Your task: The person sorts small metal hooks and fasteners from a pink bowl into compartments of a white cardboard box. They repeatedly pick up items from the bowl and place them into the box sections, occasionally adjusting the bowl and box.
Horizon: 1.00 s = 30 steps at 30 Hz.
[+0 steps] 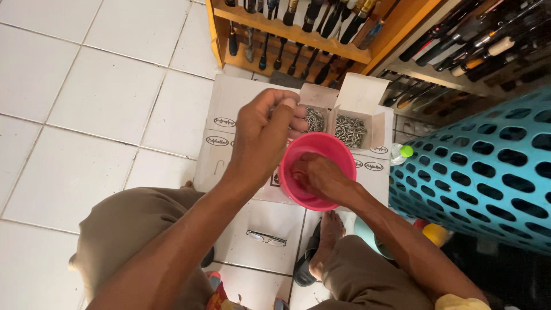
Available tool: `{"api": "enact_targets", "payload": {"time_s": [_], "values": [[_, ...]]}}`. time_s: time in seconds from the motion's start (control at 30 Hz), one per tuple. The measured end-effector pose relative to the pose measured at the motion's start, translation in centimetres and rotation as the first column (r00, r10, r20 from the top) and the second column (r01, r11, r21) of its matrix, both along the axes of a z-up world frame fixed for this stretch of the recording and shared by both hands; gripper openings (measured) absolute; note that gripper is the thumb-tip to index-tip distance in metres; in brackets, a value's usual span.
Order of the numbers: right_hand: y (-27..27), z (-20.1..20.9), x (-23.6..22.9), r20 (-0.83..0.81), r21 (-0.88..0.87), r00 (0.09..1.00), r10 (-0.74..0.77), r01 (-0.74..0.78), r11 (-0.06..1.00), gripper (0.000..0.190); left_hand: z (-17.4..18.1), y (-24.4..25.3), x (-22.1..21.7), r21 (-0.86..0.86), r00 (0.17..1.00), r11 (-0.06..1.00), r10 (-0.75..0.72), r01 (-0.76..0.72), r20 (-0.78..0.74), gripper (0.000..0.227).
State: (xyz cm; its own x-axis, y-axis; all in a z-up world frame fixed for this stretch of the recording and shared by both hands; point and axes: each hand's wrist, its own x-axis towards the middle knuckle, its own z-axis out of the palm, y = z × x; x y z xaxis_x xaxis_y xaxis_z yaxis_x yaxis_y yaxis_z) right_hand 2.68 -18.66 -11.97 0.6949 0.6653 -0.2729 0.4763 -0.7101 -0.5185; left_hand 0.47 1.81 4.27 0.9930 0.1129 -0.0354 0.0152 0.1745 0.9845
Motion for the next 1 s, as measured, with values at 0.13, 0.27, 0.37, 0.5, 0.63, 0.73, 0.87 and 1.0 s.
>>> {"api": "enact_targets", "payload": {"time_s": [0.13, 0.27, 0.37, 0.5, 0.63, 0.73, 0.87, 1.0], "values": [[-1.0, 0.6, -0.2, -0.031, -0.009, 0.994, -0.104, 0.104, 0.995, 0.021, 0.0, -0.2, -0.2, 0.029, 0.999, 0.999, -0.037, 0.036, 0.025, 0.029], [-1.3, 2.2, -0.6, -0.161, 0.023, 0.959, -0.231, 0.238, 0.971, 0.015, -0.6, -0.2, -0.2, 0.041, 0.995, 0.995, -0.097, 0.096, 0.025, 0.03], [-1.2, 4.9, -0.7, -0.223, 0.082, 0.933, -0.283, 0.308, 0.948, 0.015, -1.0, -0.4, -0.4, 0.026, 0.991, 0.991, -0.131, 0.131, 0.005, 0.031], [-1.6, 6.7, -0.9, -0.182, 0.033, 0.925, -0.334, 0.346, 0.938, 0.016, -1.2, -0.6, -0.5, 0.015, 0.99, 0.99, -0.143, 0.143, 0.002, 0.029], [-1.1, 8.2, -1.6, -0.121, 0.014, 0.922, -0.367, 0.371, 0.928, 0.015, -1.5, -1.0, -1.0, 0.031, 0.986, 0.987, -0.159, 0.157, 0.046, 0.028], [-0.1, 11.2, -2.5, -0.15, 0.032, 0.87, -0.47, 0.479, 0.877, 0.019, -1.7, -1.2, -1.2, 0.1, 0.984, 0.981, -0.17, 0.164, 0.059, 0.026], [0.7, 15.0, -4.0, -0.086, 0.072, 0.833, -0.546, 0.552, 0.831, 0.02, -3.7, -1.5, -0.7, 0.294, 0.975, 0.931, -0.222, 0.216, -0.011, 0.024], [0.4, 15.6, -5.0, -0.15, 0.212, 0.779, -0.609, 0.627, 0.749, 0.018, -5.2, -1.8, -0.4, 0.492, 0.945, 0.811, -0.317, 0.315, -0.083, 0.021]]}}
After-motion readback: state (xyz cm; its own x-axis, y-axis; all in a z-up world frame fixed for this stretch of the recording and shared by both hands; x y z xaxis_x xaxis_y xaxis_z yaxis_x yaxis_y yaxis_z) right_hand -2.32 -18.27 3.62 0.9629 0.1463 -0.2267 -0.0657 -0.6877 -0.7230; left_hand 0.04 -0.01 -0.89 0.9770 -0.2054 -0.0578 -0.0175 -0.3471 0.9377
